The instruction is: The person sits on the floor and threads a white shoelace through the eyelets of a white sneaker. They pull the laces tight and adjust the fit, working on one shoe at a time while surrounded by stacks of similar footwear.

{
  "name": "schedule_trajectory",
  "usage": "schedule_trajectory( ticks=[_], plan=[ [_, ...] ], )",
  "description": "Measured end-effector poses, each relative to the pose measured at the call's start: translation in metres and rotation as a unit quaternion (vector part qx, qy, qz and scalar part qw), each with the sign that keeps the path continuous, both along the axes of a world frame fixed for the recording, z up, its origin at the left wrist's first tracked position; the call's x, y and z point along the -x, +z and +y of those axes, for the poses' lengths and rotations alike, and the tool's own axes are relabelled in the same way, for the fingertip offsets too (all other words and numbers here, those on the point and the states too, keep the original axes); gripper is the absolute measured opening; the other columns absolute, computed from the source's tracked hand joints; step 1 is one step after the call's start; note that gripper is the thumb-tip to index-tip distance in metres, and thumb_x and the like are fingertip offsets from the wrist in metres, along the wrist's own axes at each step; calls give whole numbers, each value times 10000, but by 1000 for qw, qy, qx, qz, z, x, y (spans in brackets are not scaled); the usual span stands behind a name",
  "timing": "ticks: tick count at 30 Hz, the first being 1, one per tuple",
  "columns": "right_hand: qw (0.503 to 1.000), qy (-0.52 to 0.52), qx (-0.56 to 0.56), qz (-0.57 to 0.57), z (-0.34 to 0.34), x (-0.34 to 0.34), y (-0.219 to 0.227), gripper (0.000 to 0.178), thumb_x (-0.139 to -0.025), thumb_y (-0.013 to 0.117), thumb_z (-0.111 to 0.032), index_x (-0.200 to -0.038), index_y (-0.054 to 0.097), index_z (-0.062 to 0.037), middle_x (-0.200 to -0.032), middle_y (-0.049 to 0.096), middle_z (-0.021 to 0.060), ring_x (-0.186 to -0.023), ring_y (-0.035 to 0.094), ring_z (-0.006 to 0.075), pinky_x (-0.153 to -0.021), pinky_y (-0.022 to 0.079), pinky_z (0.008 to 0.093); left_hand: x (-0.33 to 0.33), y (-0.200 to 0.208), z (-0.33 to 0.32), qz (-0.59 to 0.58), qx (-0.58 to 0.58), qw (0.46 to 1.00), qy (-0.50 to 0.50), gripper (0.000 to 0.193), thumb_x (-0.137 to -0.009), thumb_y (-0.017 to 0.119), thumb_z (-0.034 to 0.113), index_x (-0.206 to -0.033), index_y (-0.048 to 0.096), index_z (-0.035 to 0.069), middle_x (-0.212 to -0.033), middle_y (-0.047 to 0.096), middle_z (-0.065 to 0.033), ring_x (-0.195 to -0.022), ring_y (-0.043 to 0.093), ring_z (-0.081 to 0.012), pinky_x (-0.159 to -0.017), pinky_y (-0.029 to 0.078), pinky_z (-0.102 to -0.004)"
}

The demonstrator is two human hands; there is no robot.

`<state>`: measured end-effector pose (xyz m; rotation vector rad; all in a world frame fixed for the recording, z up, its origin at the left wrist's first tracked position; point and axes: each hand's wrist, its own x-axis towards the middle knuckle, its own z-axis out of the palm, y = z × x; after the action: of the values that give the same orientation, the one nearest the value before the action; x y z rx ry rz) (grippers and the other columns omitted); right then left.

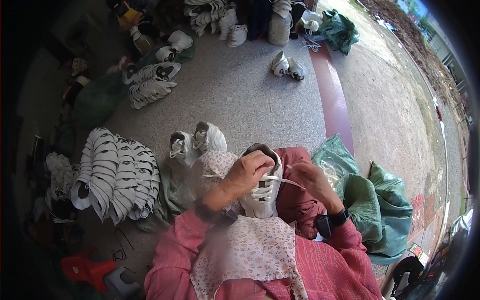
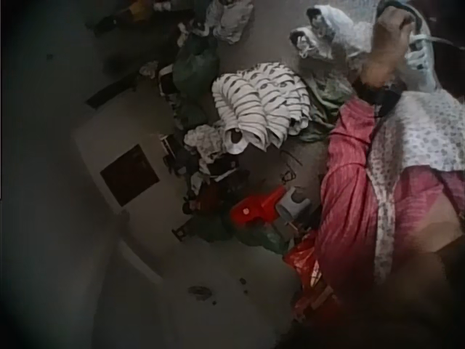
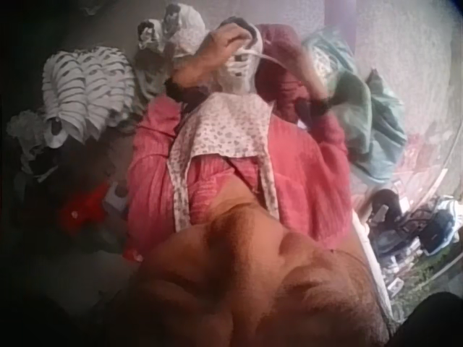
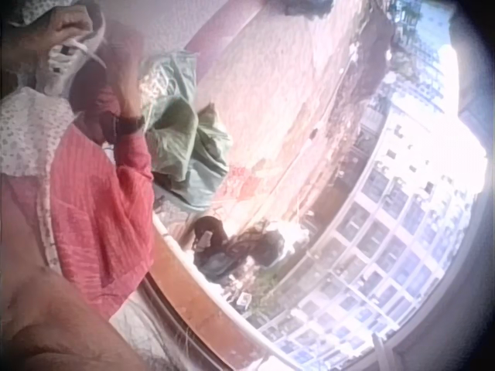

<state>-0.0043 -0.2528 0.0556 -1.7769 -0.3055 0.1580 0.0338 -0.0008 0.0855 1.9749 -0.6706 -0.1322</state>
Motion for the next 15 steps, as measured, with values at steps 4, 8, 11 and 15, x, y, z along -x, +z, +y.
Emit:
schedule_trajectory(
  ticks=[4, 8, 11, 15],
  plan=[
    [987, 98, 107, -74, 12, -2, -2, 108, -943, 641, -92, -991, 691, -9, -856, 549, 127, -804, 560, 298, -708, 427, 377, -3, -7, -2, 37, -16, 999, -10, 126, -891, 697, 51, -1013, 704, 23, -956, 647, -96, -915, 663, -238, -787, 526, -331],
    [994, 84, 67, 0, 13, -6, -9, 109, -948, 634, -99, -962, 686, -4, -859, 535, 108, -789, 549, 257, -712, 425, 360, -4, -18, -4, 26, -28, 999, -17, 134, -867, 712, 63, -995, 716, 21, -909, 622, -76, -888, 642, -218, -782, 511, -327],
    [996, 60, -7, 69, 12, -5, -10, 110, -947, 634, -103, -952, 682, -4, -862, 522, 95, -795, 547, 226, -728, 435, 352, -4, -17, -4, 38, -15, 999, -21, 136, -853, 718, 62, -981, 725, 18, -889, 607, -67, -875, 626, -209, -785, 499, -329],
    [998, 34, 9, 60, 14, -1, -1, 117, -943, 631, -109, -937, 674, 0, -875, 534, 91, -822, 569, 233, -752, 454, 363, -5, -17, -2, 45, -9, 998, -34, 133, -843, 722, 54, -969, 733, 15, -878, 595, -61, -855, 612, -204, -779, 491, -327]
  ],
)
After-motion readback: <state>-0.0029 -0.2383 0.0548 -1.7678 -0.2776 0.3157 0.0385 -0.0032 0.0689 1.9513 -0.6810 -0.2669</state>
